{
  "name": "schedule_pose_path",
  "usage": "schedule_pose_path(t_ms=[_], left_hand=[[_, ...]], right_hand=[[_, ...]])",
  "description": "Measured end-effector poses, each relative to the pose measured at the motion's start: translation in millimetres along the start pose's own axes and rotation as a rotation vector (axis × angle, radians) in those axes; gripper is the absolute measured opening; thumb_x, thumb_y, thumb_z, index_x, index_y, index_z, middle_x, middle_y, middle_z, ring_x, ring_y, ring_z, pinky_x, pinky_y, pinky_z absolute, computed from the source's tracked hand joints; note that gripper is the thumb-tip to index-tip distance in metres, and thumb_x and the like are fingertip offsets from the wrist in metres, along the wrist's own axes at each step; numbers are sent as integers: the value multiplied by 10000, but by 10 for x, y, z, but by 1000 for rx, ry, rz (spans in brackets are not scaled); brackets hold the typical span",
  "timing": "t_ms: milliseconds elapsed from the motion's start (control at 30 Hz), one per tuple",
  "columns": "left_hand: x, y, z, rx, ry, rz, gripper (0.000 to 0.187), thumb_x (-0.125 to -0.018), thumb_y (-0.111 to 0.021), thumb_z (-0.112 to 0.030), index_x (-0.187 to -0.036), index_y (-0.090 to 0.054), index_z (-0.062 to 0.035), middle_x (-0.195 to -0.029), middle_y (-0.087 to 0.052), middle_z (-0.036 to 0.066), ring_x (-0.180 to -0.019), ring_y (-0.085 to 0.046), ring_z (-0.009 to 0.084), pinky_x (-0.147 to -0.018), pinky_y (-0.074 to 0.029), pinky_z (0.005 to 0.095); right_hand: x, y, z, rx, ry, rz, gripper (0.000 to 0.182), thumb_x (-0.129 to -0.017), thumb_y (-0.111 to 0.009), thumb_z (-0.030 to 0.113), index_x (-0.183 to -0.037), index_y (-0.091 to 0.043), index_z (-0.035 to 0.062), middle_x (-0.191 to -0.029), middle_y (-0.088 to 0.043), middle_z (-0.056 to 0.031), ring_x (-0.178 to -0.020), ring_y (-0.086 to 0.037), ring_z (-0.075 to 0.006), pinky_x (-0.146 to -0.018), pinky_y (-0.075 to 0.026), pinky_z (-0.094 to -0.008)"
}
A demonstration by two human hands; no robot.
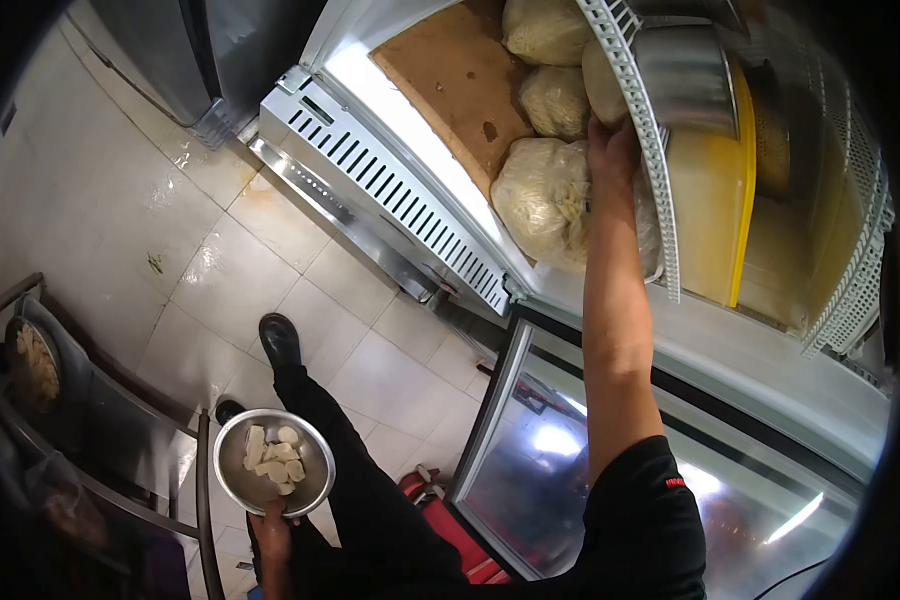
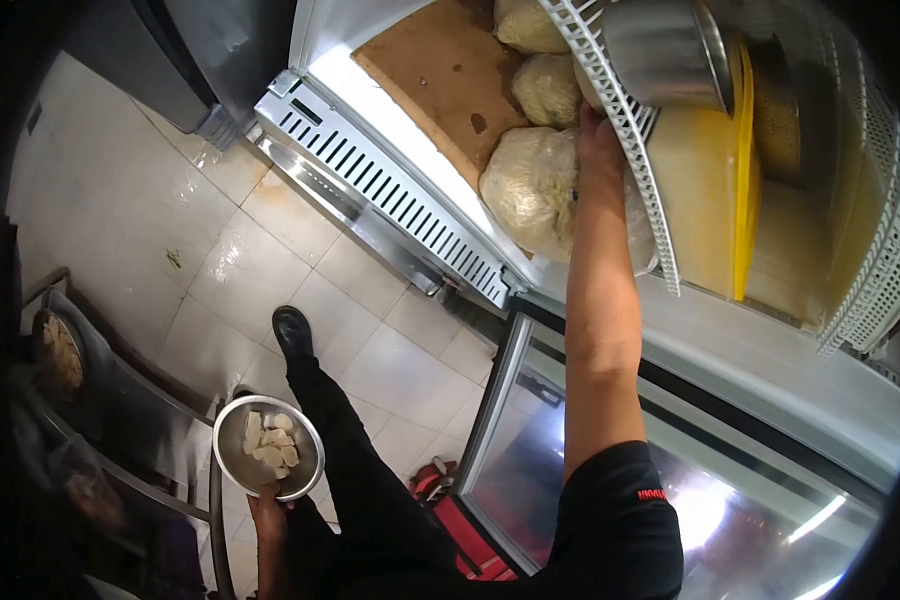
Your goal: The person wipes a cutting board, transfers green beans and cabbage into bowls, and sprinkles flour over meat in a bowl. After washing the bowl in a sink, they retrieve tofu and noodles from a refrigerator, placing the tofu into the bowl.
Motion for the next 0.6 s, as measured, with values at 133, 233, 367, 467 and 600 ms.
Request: schedule_pose_path(t_ms=[133, 233, 367, 467, 600], left_hand=[[-63, 3, 20, 6, -25, 25, 282, -745, -504, -65, -1008, -471, 32, -758, -538, 95, -491, -484, 148, -429, -386, 257], [-94, 45, 55, -5, -27, -18, 278, -745, -505, -58, -1007, -470, 30, -751, -539, 93, -492, -487, 151, -429, -391, 259], [-114, 74, 90, -13, -24, 0, 275, -748, -504, -57, -1008, -471, 28, -768, -544, 92, -505, -498, 150, -428, -396, 257], [-114, 46, 88, -23, -7, 0, 271, -749, -505, -54, -1004, -472, 29, -763, -544, 92, -503, -499, 152, -418, -392, 257], [-98, 58, 132, 9, -24, -66, 263, -746, -504, -49, -995, -475, 32, -750, -543, 90, -489, -494, 156, -410, -389, 258]], right_hand=[[-119, 102, -90, 103, 12, 40, 402, -889, -493, 405, -1219, -428, 185, -1171, -466, -21, -1015, -467, -192, -771, -452, -360], [-53, 7, -20, -65, -138, 44, 408, -892, -492, 398, -1233, -418, 188, -1208, -453, -28, -1059, -451, -208, -783, -457, -382], [16, -65, -17, -32, -152, 60, 416, -890, -498, 386, -1245, -405, 190, -1248, -431, -36, -1096, -430, -224, -789, -461, -397], [-64, -29, -9, -42, -146, 49, 394, -879, -512, 367, -1212, -442, 169, -1193, -467, -51, -1051, -459, -240, -761, -475, -399], [-623, 162, -219, -722, -499, 234, 393, -825, -569, 365, -1139, -503, 138, -1080, -518, -68, -959, -501, -261, -725, -492, -407]])
Point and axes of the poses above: each hand's wrist, its own x-axis away from the middle knuckle, its own y-axis out of the back of the hand, z = x × y, the point moved 4 cm from there along -x, towards the middle knuckle
